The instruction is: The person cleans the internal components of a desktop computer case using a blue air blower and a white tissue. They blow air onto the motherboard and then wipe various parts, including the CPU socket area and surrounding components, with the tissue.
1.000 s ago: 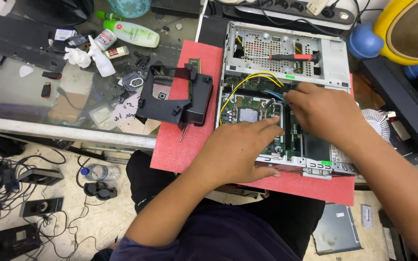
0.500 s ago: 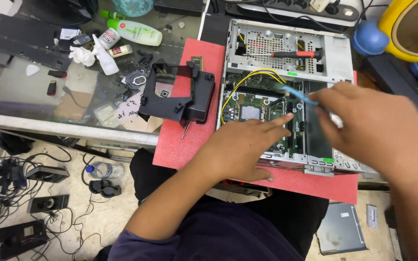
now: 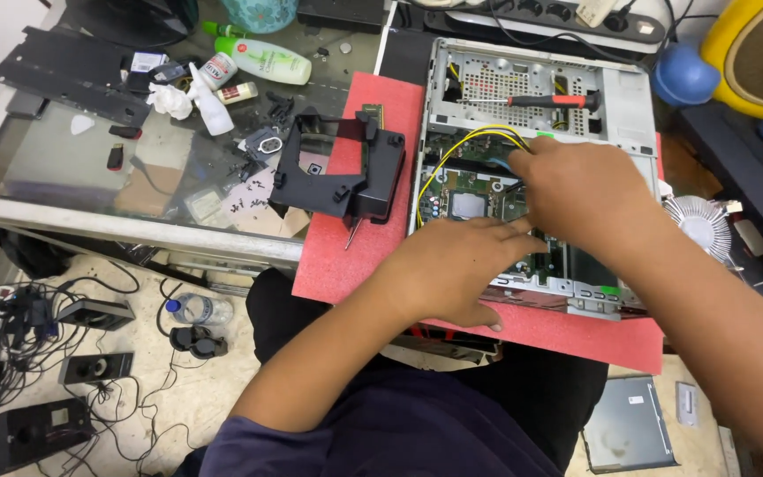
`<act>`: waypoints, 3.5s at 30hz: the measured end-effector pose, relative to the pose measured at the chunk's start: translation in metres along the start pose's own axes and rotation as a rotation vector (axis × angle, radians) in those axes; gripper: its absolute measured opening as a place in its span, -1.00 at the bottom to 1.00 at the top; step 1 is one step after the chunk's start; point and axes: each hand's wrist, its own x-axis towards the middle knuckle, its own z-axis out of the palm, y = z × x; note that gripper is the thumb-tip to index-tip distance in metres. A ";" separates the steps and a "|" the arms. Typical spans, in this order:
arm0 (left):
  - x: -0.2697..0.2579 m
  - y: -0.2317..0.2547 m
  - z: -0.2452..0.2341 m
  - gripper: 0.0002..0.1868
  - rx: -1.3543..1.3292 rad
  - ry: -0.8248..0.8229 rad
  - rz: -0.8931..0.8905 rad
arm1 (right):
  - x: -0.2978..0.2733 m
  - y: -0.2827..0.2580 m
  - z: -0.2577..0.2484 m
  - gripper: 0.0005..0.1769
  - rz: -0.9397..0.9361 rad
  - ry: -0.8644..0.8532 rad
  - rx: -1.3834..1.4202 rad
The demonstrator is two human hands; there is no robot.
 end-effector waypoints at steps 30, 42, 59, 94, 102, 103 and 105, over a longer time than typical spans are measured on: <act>0.001 -0.010 0.016 -0.22 -0.068 0.176 -0.087 | -0.187 0.019 0.016 -0.73 0.306 0.622 0.735; -0.003 -0.001 0.013 -0.24 0.035 0.200 -0.189 | -0.178 0.003 0.033 -0.74 0.359 0.724 0.836; -0.002 0.001 0.029 -0.03 0.238 0.184 -0.414 | -0.177 0.003 0.032 -0.75 0.292 0.681 0.833; -0.048 -0.003 0.045 -0.55 0.231 0.941 -0.154 | 0.004 0.079 0.036 -0.66 -0.232 0.563 0.425; -0.057 -0.010 0.065 -0.80 0.023 1.023 -0.151 | 0.009 -0.008 -0.019 -0.68 -0.362 -0.013 0.286; -0.057 -0.011 0.065 -0.80 0.020 1.023 -0.158 | 0.016 -0.011 -0.014 -0.68 -0.367 -0.018 0.288; -0.059 -0.012 0.068 -0.81 0.007 1.040 -0.131 | 0.026 -0.020 -0.002 -0.74 -0.287 0.178 0.300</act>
